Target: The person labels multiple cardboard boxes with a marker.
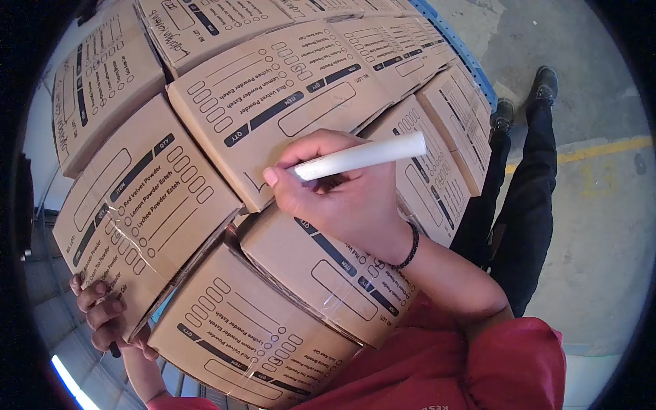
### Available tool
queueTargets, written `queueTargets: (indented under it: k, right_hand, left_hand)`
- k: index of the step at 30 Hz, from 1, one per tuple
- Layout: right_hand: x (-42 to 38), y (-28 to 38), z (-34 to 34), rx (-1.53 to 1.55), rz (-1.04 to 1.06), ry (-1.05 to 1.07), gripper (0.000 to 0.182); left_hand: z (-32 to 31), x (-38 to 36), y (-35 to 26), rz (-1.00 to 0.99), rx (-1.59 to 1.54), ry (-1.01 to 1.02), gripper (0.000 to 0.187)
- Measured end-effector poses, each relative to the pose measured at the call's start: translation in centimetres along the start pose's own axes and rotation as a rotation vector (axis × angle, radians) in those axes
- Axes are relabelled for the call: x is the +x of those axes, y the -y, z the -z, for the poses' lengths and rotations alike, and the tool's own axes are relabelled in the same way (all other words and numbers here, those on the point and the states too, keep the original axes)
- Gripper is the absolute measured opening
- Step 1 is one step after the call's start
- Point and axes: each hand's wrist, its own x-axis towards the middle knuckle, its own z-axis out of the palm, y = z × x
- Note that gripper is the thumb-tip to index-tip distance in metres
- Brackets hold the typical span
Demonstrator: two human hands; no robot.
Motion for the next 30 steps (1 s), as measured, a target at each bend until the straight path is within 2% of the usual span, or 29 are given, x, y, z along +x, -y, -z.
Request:
queueTargets:
  k: [2,4,8,11,17,19,22,26,29,30]
  right_hand:
    - [0.0,0.0,0.1,-0.047,0.064,0.036,0.010]
    - [0.1,0.5,0.1,-0.039,-0.017,0.025,0.010]
    - [0.1,0.3,-0.1,-0.024,-0.040,-0.010,0.010]
    - [0.1,0.1,0.1,-0.115,0.045,0.042,0.010]
    - [0.0,0.3,-0.1,-0.092,-0.008,-0.027,0.010]
    - [-0.1,0.7,0.2,-0.088,-0.091,0.003,0.009]
    - [0.1,0.1,-0.3,-0.095,-0.030,-0.061,0.009]
    - [0.0,0.0,-0.1,-0.157,-0.023,-0.044,0.009]
    - [0.0,0.6,-0.5,-0.108,-0.110,-0.103,0.009]
    - [-0.2,0.4,-0.1,-0.109,-0.104,-0.056,0.009]
  left_hand:
    - [-0.1,0.2,0.0,-0.001,-0.003,0.001,0.061]
    - [0.0,0.1,0.0,-0.001,0.000,0.001,0.060]
    - [0.2,-0.4,0.3,-0.012,0.000,-0.001,0.060]
    - [0.3,-0.2,0.0,0.000,-0.003,-0.005,0.060]
    - [-0.1,-0.3,0.3,-0.016,-0.008,-0.030,0.061]
    - [-0.1,-0.2,0.3,-0.020,-0.012,-0.037,0.062]
    - [-0.3,0.2,-0.1,0.006,-0.022,-0.028,0.065]
    - [-0.4,0.6,-0.4,0.061,-0.040,-0.030,0.059]
    - [-0.4,0.4,-0.3,0.062,-0.047,-0.036,0.060]
    - [-0.5,0.4,-0.3,0.063,-0.044,-0.047,0.060]
